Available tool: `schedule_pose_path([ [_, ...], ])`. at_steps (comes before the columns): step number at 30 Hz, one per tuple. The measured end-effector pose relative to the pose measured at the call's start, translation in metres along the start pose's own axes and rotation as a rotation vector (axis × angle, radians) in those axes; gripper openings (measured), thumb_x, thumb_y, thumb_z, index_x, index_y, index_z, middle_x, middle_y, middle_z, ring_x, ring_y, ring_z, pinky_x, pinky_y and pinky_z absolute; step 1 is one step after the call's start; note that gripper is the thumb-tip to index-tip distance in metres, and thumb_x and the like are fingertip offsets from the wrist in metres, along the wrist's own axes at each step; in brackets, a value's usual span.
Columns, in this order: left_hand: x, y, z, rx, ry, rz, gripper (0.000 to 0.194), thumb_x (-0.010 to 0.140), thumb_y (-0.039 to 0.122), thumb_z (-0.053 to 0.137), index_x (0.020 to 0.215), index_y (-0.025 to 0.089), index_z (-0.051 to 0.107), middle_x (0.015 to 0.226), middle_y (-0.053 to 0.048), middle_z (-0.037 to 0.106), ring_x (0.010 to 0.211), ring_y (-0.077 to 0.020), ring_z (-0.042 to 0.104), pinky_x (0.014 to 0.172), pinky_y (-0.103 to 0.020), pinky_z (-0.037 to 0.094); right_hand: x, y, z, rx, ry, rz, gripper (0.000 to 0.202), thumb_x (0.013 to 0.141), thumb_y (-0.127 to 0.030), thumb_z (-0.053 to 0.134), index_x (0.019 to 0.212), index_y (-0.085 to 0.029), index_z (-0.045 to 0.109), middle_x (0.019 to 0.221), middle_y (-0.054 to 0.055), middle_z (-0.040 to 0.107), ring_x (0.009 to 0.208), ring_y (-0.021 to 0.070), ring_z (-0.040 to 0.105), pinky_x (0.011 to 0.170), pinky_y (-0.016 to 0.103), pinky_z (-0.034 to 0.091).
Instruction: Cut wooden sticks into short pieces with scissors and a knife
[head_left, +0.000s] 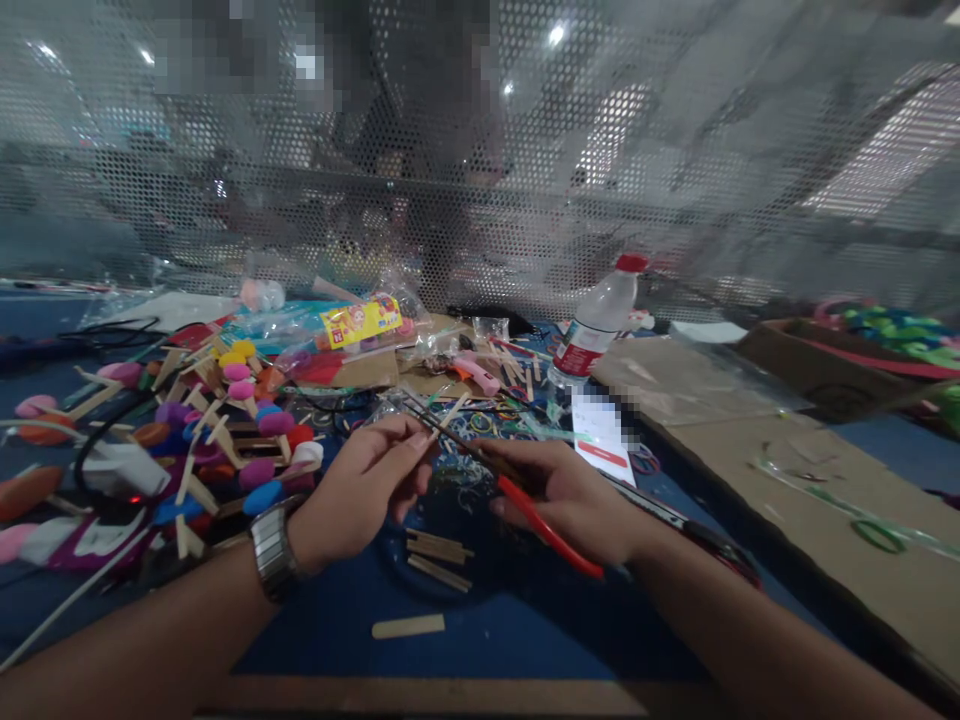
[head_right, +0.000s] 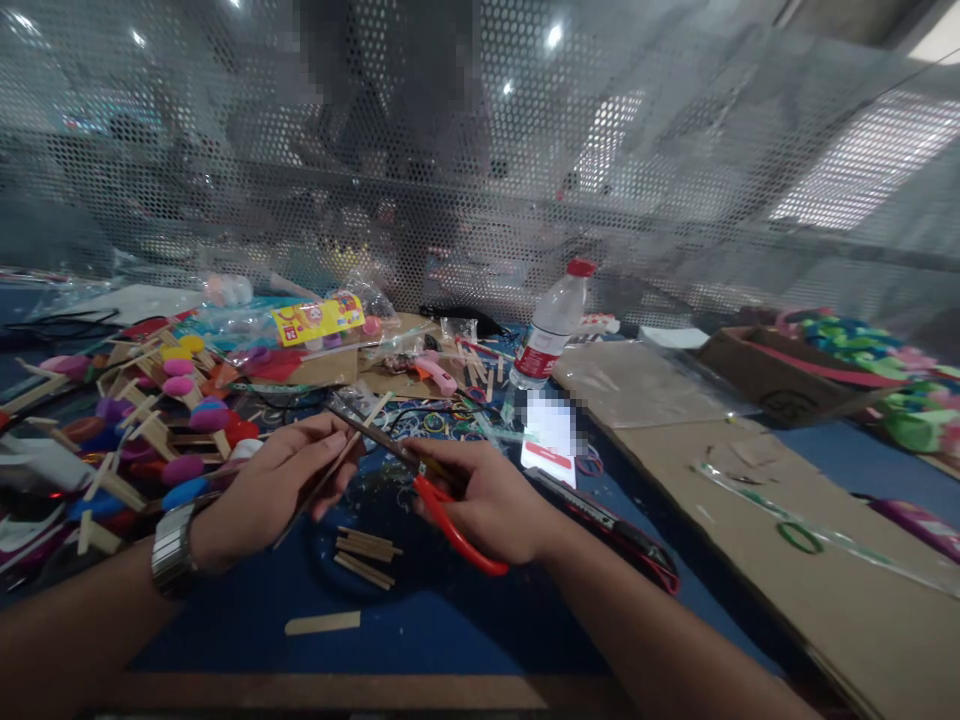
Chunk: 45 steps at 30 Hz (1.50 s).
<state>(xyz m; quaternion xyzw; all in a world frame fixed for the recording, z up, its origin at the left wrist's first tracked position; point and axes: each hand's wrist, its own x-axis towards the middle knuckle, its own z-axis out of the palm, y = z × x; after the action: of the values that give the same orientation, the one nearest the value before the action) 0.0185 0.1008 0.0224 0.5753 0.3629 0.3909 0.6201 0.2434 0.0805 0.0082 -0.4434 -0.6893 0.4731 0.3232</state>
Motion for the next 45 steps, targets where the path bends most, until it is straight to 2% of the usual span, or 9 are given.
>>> schedule_pose_path([
  [4,0.0012,-0.0012,0.0012,0.020,-0.006,-0.006,0.035,0.082,0.051,0.069,0.083,0.018,0.059,0.055,0.007,0.044,0.044,-0.0058,0.036,0.039,-0.014,0.029,-0.0005,-0.0011,0.0012,-0.023,0.004,0.003,0.049,0.075,-0.032,0.073,0.123,-0.019,0.071,0.067,0.000,0.057,0.070,0.0199,0.053,0.060,0.029,0.044],
  [7,0.0011,-0.0017,0.0012,0.035,0.001,0.007,0.037,0.082,0.054,0.069,0.086,0.018,0.061,0.058,0.006,0.045,0.047,-0.0066,0.038,0.042,-0.015,0.032,-0.0005,-0.0020,0.0021,-0.023,0.013,0.015,0.053,0.075,-0.031,0.073,0.126,-0.017,0.069,0.064,-0.004,0.046,0.060,0.0143,0.041,0.053,0.026,0.036],
  [10,0.0003,-0.0027,0.0005,0.062,0.010,0.030,0.035,0.084,0.053,0.068,0.089,0.019,0.064,0.059,0.005,0.047,0.049,-0.0077,0.040,0.044,-0.016,0.033,-0.0004,-0.0026,0.0025,-0.020,0.018,0.019,0.055,0.074,-0.031,0.074,0.127,-0.015,0.068,0.065,-0.005,0.042,0.058,0.0123,0.034,0.052,0.025,0.032],
  [21,-0.0008,-0.0007,-0.0019,0.197,0.003,0.085,0.028,0.093,0.045,0.059,0.092,0.018,0.062,0.063,0.004,0.051,0.053,-0.0087,0.043,0.046,-0.018,0.032,0.0001,-0.0056,0.0010,-0.058,0.029,0.024,0.054,0.071,-0.034,0.074,0.121,-0.016,0.070,0.070,-0.001,0.051,0.063,0.0152,0.042,0.057,0.027,0.039],
  [29,0.0008,-0.0046,-0.0033,0.244,0.006,0.117,0.023,0.097,0.039,0.054,0.099,0.018,0.063,0.066,0.004,0.051,0.059,-0.0091,0.046,0.049,-0.018,0.034,0.0009,-0.0009,0.0024,-0.037,0.039,0.029,0.056,0.070,-0.035,0.075,0.123,-0.017,0.069,0.080,0.003,0.062,0.076,0.0219,0.057,0.066,0.032,0.047],
  [38,0.0006,-0.0076,-0.0038,0.227,0.011,0.126,0.022,0.098,0.037,0.053,0.101,0.018,0.063,0.066,0.005,0.049,0.059,-0.0084,0.043,0.051,-0.018,0.034,0.0015,0.0014,0.0022,-0.026,0.043,0.018,0.056,0.070,-0.033,0.075,0.124,-0.018,0.070,0.074,0.000,0.059,0.064,0.0165,0.051,0.059,0.029,0.045],
  [45,0.0006,-0.0068,-0.0038,0.227,0.016,0.105,0.022,0.097,0.036,0.053,0.103,0.017,0.064,0.067,0.004,0.049,0.060,-0.0088,0.044,0.053,-0.019,0.036,0.0001,0.0012,0.0049,-0.031,0.064,0.020,0.056,0.070,-0.033,0.075,0.123,-0.018,0.069,0.071,-0.002,0.054,0.063,0.0151,0.045,0.058,0.028,0.043],
])
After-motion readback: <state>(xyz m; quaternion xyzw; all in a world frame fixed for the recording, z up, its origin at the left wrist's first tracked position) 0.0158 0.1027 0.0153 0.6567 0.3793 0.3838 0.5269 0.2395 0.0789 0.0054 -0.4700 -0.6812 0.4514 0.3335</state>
